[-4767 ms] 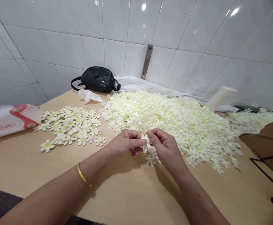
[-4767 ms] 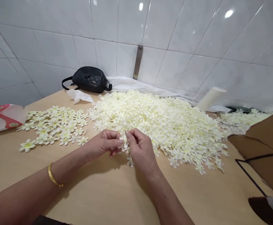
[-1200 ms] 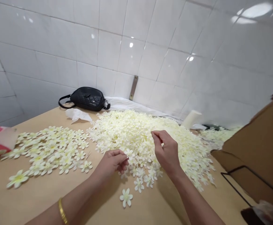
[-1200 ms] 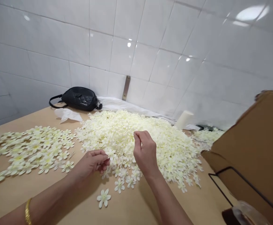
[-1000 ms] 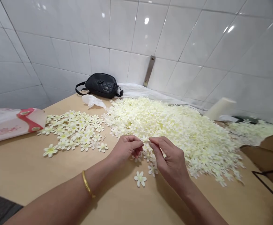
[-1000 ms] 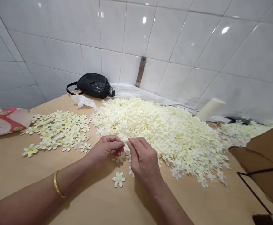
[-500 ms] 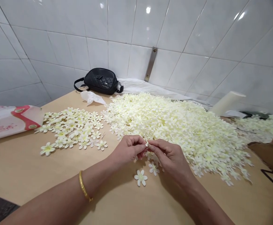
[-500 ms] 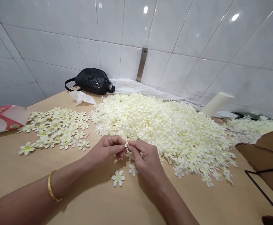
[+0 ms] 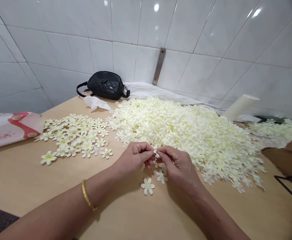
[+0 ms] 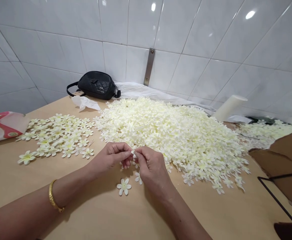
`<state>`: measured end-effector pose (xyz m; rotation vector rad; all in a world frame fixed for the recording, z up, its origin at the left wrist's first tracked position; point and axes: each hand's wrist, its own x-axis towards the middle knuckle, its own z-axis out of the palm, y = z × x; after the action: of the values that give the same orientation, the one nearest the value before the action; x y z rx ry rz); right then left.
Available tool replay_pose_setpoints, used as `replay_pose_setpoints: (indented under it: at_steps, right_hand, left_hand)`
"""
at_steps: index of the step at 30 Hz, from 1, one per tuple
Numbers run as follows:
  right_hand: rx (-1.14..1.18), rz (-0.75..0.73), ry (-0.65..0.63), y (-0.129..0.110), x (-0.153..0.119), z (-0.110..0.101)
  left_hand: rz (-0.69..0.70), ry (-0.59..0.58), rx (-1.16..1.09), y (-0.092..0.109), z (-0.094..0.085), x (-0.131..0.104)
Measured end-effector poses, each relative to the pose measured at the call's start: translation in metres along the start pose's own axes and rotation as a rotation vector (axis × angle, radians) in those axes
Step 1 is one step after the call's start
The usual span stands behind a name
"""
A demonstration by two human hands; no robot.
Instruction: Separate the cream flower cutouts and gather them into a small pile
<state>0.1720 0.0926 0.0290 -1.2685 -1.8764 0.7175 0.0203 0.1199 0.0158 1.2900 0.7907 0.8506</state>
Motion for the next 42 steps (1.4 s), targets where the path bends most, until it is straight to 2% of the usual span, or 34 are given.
replay_pose_setpoints:
  at_steps: [5, 10, 13, 20, 24, 29, 36, 40, 42]
  right_hand:
    - [0.021, -0.029, 0.015, 0.003, -0.001, 0.003]
    - [-0.171, -0.12, 0.12, 0.006, -0.003, 0.007]
    - [-0.235, -0.092, 0.141, 0.008, -0.004, 0.008]
    - [-0.104, 0.04, 0.143, 0.004, -0.003, 0.008]
    - [-0.024, -0.021, 0.1, 0.005, -0.003, 0.009]
    - [-0.055, -0.088, 0.132, 0.005, -0.002, 0.011]
    - [0.165, 0.12, 0.182, 0.003, 0.0, 0.006]
    - [0.277, 0.143, 0.083, 0.002, 0.002, 0.003]
    - [0.265, 0.14, 0.096, 0.002, 0.002, 0.003]
  left_hand:
    - [-0.006, 0.006, -0.067, 0.002, 0.002, 0.0]
    - [-0.001, 0.023, -0.061, 0.002, 0.002, -0.001]
    - [-0.006, 0.021, -0.077, 0.001, 0.002, -0.001]
    - [-0.009, 0.021, -0.113, 0.001, 0.001, 0.0]
    - [0.012, 0.04, -0.077, 0.004, 0.0, -0.001]
    - [0.003, 0.049, -0.105, 0.003, 0.0, -0.001]
    - [-0.015, 0.046, -0.164, 0.0, -0.002, 0.001]
    - [-0.008, 0.058, -0.087, 0.003, -0.001, 0.001]
    - [-0.016, 0.076, -0.049, 0.003, 0.0, 0.001]
